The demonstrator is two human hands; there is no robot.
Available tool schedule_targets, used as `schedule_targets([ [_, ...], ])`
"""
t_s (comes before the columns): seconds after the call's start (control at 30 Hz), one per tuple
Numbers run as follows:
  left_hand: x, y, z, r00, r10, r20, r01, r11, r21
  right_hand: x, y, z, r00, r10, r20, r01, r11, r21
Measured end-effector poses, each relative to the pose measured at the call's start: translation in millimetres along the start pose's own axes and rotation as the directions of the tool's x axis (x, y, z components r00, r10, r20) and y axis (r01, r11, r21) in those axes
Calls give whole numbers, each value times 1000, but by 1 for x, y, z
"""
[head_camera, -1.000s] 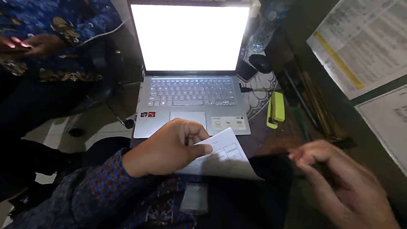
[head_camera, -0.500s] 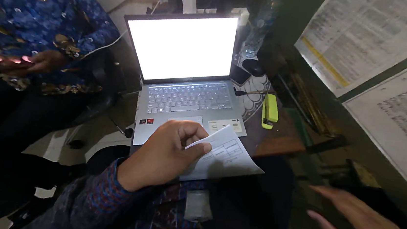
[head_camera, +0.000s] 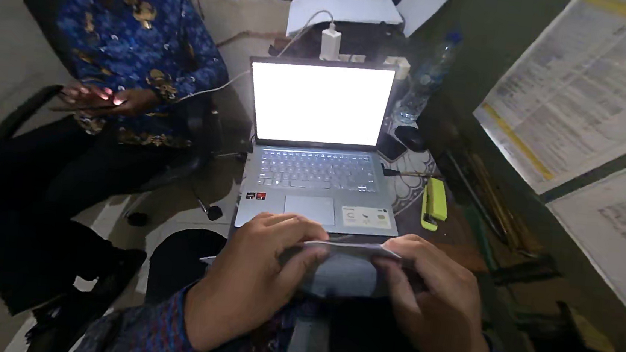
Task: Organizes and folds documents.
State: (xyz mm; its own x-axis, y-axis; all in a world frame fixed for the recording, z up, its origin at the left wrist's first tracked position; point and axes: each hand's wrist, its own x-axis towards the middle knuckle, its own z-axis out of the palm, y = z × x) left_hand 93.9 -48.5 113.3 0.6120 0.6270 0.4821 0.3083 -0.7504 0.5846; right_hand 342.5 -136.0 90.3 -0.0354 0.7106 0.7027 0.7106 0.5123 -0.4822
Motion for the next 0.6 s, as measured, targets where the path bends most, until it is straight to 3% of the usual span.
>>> schedule_targets([
  [0.1,-24,-20,-24,991,-106,-83,118,982,148,6,0,-19,987,39,-156,-30,998,56],
  [0.17,-38,-35,-41,961,-185,-206,215,967,136,9,2,-35,968,67,-244,-33,990,141],
  [0.27,-49,-50,-46,901,-298,-315,261,953,-154,10,3,-47,942,75,-327,-7,979,202],
  [0.37,-55,-53,-31,873,-443,-203,291,809,-511,14,-1,-40,912,124,-392,-6,957,290],
  [0.47,-62,-59,-11,852,-495,-168,300,727,-618,10,-8,-44,919,232,-318,-129,941,313],
  [0.6,-69,-70,-9,808,-551,-208,412,781,-469,-23,-2,-79,935,348,-61,-330,923,199],
])
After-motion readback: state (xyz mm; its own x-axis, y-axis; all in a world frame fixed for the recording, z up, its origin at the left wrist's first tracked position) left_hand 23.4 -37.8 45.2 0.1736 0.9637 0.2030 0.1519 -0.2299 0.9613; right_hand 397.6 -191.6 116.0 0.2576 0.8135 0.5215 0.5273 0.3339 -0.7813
